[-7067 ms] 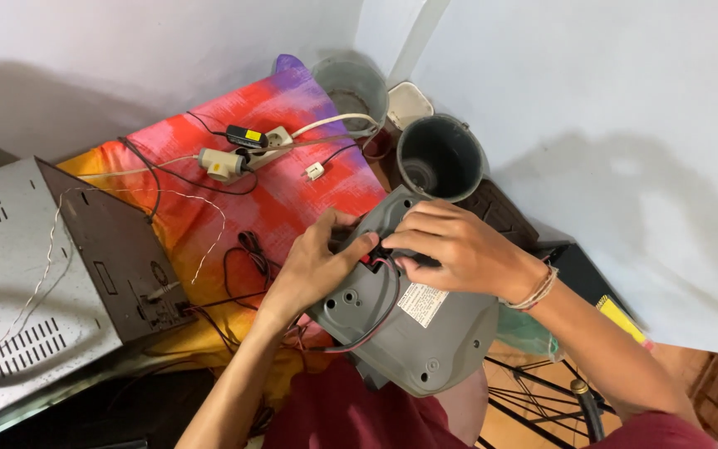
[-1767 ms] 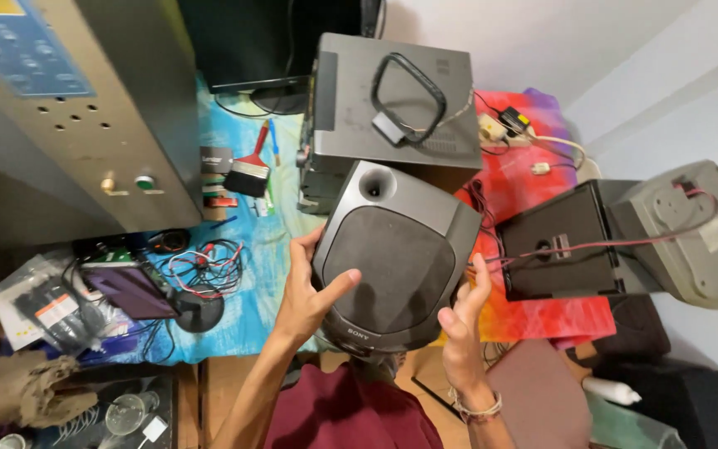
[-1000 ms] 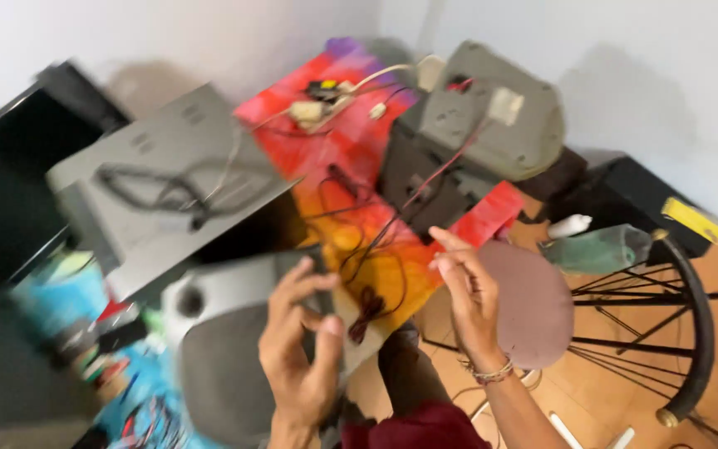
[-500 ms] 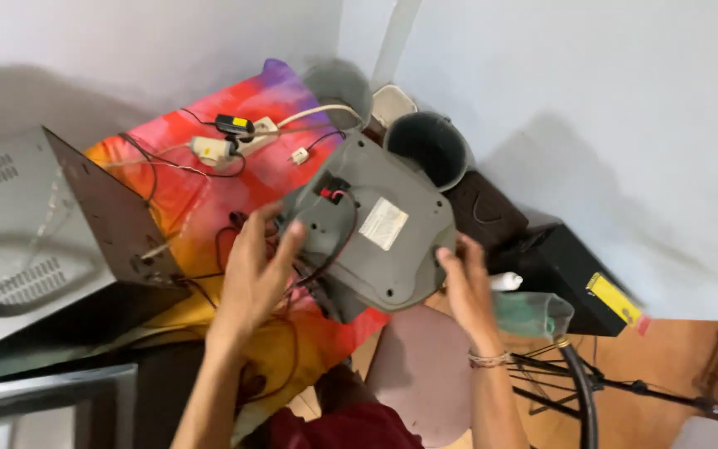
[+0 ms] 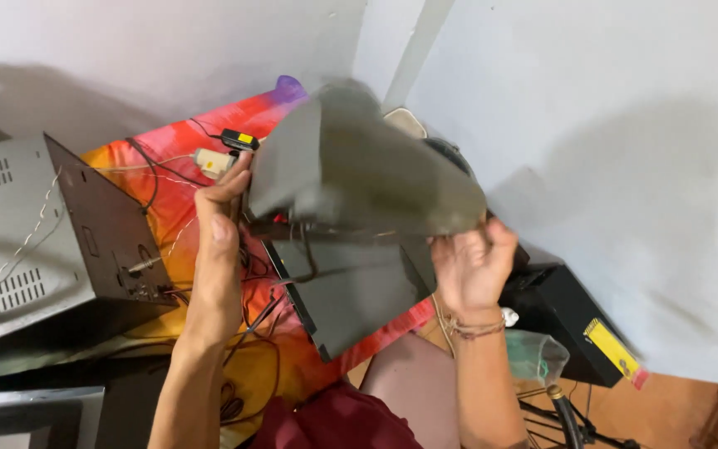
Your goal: Inspecting the exterior of speakers and connecting audio wires to the terminals.
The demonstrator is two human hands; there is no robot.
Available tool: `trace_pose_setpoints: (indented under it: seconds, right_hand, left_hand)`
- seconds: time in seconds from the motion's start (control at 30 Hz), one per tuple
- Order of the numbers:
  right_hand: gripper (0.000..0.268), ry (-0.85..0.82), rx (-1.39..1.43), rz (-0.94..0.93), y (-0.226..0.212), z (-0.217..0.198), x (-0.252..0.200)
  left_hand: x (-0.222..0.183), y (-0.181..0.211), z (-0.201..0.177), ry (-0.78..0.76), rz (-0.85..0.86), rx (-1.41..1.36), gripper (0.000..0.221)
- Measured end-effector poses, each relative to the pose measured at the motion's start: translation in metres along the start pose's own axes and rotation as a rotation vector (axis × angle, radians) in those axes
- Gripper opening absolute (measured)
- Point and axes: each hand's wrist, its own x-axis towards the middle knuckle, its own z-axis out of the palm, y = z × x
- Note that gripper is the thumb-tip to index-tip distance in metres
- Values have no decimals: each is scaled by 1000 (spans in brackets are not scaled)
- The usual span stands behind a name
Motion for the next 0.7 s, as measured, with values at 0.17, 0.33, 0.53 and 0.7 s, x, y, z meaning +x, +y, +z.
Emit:
trace_pose_setpoints:
  seconds: [0.17, 0.33, 0.53, 0.7]
  right_hand:
    - [57, -291, 255, -113, -36, 57, 20]
    - [37, -359, 173, -57, -11, 41, 38]
    - [42, -469, -1, 97, -7, 34, 29]
    - [41, -369, -331, 36, -4, 33, 27]
  left_hand:
    - [8, -195, -7, 166, 493, -241, 69]
    - [-41, -79, 30, 116, 211, -126, 65]
    - [-65, -96, 34, 140, 153, 96, 76]
    - [-69, -111, 38, 105, 188, 104, 79]
